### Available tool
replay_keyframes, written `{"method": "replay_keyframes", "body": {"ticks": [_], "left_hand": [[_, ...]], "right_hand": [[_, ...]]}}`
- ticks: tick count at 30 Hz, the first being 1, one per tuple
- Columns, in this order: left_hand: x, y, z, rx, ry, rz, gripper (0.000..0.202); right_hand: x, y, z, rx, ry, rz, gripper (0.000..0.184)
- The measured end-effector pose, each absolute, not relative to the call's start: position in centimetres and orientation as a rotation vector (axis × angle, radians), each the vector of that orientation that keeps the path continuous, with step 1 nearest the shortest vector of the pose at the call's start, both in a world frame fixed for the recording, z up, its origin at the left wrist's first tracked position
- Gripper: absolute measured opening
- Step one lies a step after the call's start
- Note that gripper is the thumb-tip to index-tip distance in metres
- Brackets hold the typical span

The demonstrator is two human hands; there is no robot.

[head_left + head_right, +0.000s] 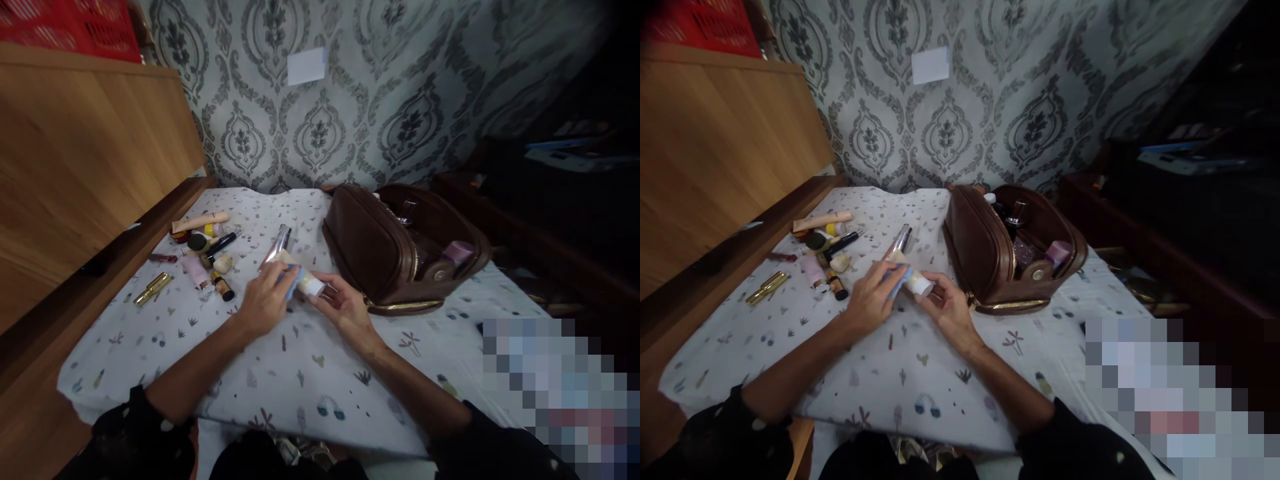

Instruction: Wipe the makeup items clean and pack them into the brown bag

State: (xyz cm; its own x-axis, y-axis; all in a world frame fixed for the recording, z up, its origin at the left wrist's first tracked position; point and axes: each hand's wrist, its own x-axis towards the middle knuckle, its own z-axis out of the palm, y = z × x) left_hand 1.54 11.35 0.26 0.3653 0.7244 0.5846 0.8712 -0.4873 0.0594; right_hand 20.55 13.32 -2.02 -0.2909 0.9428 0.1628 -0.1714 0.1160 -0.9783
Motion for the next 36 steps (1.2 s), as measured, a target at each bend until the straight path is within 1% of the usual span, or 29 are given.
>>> {"method": "replay_keyframes", "body": {"ticks": [3,5,7,9,14,17,20,23,27,29,33,36], "left_hand": [[0.1,12.5,0.6,-2.263,-1.657,-0.786,0.044],[-0.3,12.8,0.6,-2.234,-1.729,-0.807,0.044],[-0.1,12.7,0.4,-2.263,-1.688,-0.856,0.044],[0.7,12.1,0.0,-2.339,-1.548,-0.897,0.044],[2.7,10.5,-0.5,-2.480,-1.226,-0.888,0.046],[2.3,10.8,-0.3,-2.480,-1.257,-0.850,0.048],[0.9,11.9,-0.1,-2.374,-1.502,-0.816,0.050],[0.3,12.4,0.2,-2.322,-1.608,-0.816,0.052],[1.3,11.6,0.8,-2.503,-1.290,-0.810,0.050],[1.5,11.3,1.1,-2.543,-1.247,-0.806,0.048],[0.2,12.2,1.7,-2.549,-1.507,-0.862,0.045],[-1.9,13.9,2.0,-2.642,-1.732,-1.125,0.037]], "right_hand": [[20.6,13.1,-1.8,-0.830,-1.368,1.408,0.046],[20.6,13.0,-1.8,-0.826,-1.381,1.415,0.045],[20.4,13.0,-2.0,-0.808,-1.390,1.400,0.045],[20.3,13.1,-2.3,-0.772,-1.384,1.379,0.044],[20.2,13.4,-2.7,-0.724,-1.384,1.314,0.036],[20.2,13.4,-2.8,-0.764,-1.408,1.251,0.033],[20.3,13.2,-2.8,-0.780,-1.466,1.183,0.030],[20.3,12.9,-2.8,-0.776,-1.590,1.051,0.028],[20.6,12.4,-2.7,-0.723,-1.838,0.714,0.024],[20.7,12.2,-2.6,-0.710,-1.926,0.590,0.026],[21.1,11.9,-2.1,-0.740,-2.016,0.526,0.029],[21.3,12.0,-1.7,-0.748,-2.001,0.564,0.026]]}}
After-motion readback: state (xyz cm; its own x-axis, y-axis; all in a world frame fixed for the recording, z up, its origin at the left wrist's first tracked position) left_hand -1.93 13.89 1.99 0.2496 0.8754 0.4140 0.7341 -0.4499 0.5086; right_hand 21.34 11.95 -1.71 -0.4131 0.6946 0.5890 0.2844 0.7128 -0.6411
